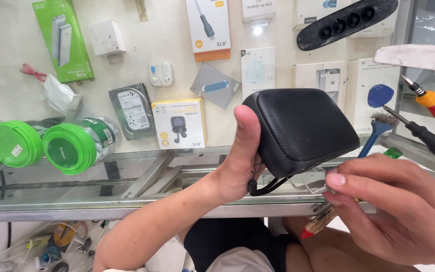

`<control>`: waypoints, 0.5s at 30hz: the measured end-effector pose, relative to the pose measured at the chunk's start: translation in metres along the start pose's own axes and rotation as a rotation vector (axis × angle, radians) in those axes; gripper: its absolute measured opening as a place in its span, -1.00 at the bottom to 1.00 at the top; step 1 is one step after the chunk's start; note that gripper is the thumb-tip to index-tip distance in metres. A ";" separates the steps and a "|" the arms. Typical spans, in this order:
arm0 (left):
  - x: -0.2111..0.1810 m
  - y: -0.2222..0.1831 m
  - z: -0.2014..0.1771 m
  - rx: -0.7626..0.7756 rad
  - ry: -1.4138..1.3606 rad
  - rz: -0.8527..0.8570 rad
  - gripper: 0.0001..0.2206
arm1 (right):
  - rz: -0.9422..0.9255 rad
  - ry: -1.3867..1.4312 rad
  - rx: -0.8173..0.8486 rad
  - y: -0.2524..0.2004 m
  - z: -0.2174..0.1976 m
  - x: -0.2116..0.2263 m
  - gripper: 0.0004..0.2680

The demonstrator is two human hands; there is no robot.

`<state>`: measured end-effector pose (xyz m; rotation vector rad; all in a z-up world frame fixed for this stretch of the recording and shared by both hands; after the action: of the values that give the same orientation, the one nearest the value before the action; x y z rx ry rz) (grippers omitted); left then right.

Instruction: Disassembling a small portable speaker using a metal prying tool at a repair bench.

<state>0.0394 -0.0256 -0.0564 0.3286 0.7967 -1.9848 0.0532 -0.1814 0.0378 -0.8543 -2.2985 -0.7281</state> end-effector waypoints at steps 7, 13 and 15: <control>-0.008 0.000 0.012 0.083 -0.096 0.038 -0.11 | 0.008 -0.011 0.008 -0.005 0.003 -0.008 -0.80; -0.006 0.000 0.012 0.056 -0.041 -0.022 -0.09 | 0.017 -0.058 -0.054 -0.011 0.001 -0.010 -0.82; -0.005 0.000 0.011 0.044 -0.046 -0.030 -0.08 | 0.009 -0.059 -0.062 -0.009 0.001 -0.008 -0.83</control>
<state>0.0433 -0.0297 -0.0458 0.2968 0.7334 -2.0326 0.0515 -0.1898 0.0295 -0.9256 -2.3329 -0.7833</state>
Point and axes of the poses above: each hand's wrist, its own y-axis towards the middle knuckle, its own z-axis out of the palm, x = y × z, the point moved 7 cm from there along y, towards the middle knuckle, and after that the axes turned 7 degrees about -y, right-handed, at the moved point
